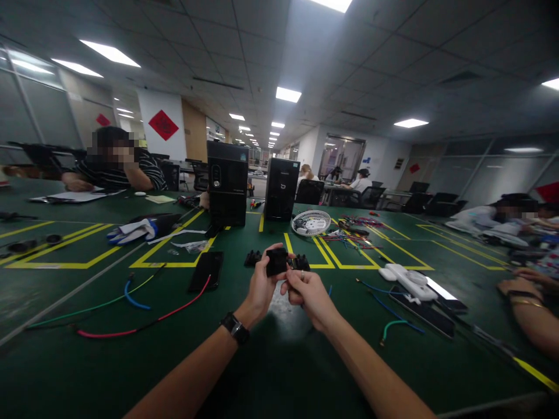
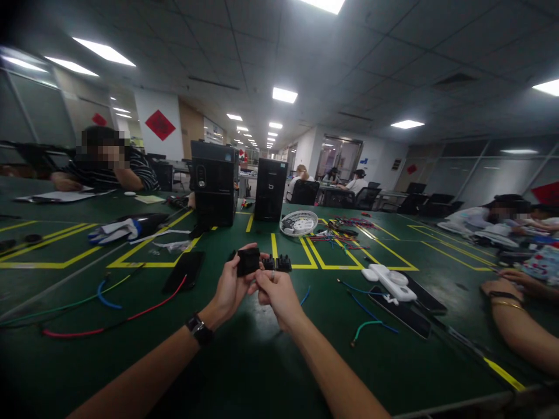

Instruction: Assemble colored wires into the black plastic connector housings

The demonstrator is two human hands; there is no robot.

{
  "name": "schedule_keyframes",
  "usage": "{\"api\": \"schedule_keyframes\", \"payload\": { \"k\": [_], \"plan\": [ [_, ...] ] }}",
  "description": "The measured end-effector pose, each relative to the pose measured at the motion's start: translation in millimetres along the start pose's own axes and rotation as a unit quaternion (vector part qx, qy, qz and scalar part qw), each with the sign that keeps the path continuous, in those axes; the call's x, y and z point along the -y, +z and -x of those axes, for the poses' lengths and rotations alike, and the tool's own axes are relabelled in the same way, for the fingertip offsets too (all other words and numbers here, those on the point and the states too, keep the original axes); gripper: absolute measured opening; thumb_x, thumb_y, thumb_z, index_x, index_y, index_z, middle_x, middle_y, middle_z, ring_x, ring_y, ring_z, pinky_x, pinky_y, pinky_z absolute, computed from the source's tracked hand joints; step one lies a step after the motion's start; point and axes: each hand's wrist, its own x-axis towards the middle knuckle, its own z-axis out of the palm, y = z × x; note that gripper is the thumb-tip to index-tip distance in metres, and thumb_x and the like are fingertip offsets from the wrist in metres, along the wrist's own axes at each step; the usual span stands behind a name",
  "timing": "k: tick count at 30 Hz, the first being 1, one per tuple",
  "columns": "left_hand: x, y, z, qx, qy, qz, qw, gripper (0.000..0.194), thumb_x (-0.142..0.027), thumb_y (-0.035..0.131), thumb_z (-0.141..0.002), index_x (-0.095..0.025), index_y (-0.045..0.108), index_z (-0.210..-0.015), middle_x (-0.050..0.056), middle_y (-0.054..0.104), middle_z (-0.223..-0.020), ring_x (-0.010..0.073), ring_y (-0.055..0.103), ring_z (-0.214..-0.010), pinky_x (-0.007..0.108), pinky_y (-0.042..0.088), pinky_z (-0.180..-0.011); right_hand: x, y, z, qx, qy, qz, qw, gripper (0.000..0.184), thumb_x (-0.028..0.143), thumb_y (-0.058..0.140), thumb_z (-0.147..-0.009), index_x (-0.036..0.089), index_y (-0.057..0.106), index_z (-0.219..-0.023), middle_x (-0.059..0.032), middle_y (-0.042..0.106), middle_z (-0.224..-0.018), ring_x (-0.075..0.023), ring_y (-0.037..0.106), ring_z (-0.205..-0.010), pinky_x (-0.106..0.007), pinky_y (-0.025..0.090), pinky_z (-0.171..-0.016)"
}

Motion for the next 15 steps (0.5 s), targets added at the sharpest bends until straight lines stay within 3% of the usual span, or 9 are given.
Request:
{"api": "schedule_keyframes", "payload": {
  "k": [3,5,9,15],
  "plan": [
    [-0.2,-1.7,-0.4,0.002,-0.003,0.005,1.0,0.045,-0.038,0.036,-0.088,-0.021,0.043,-0.128,0.01,0.064,-0.104,0.0181,0.061,-0.079,0.023,0.044,-0.052,1.5,-0.7,1.6,0.013,0.022,-0.05,0.998,0.032,0.042,0.064,-0.078,0.01,0.064,-0.078,-0.0007,0.056,-0.066,-0.0024,0.03,-0.043,-0.021,0.02,-0.044],
    [-1.2,-2.4,-1.1,-0.003,0.005,0.008,1.0,0.044,-0.037,0.035,-0.088,-0.022,0.043,-0.129,0.009,0.065,-0.104,0.017,0.061,-0.078,0.024,0.046,-0.057,1.9,0.1,2.4,0.018,0.037,-0.064,0.997,0.031,0.041,0.065,-0.078,0.01,0.064,-0.078,0.0008,0.051,-0.066,-0.0027,0.031,-0.045,-0.021,0.021,-0.045],
    [-1.9,-0.9,-0.3,-0.004,0.009,0.017,1.0,0.043,-0.035,0.034,-0.089,-0.021,0.044,-0.128,0.008,0.065,-0.104,0.0158,0.06,-0.08,0.027,0.049,-0.07,-0.3,1.7,2.5,0.035,0.049,-0.06,0.996,0.033,0.043,0.065,-0.078,0.011,0.059,-0.075,0.0061,0.041,-0.057,-0.0009,0.024,-0.041,-0.019,0.016,-0.042],
    [-0.3,2.1,4.4,0.036,-0.003,0.014,0.999,0.04,-0.036,0.034,-0.088,-0.022,0.047,-0.123,0.008,0.063,-0.106,0.0164,0.061,-0.081,0.027,0.048,-0.068,-5.1,0.7,2.8,0.037,0.067,-0.063,0.995,0.037,0.048,0.064,-0.077,0.013,0.053,-0.072,0.0096,0.036,-0.051,-0.0001,0.019,-0.036,-0.018,0.013,-0.038]
  ]
}}
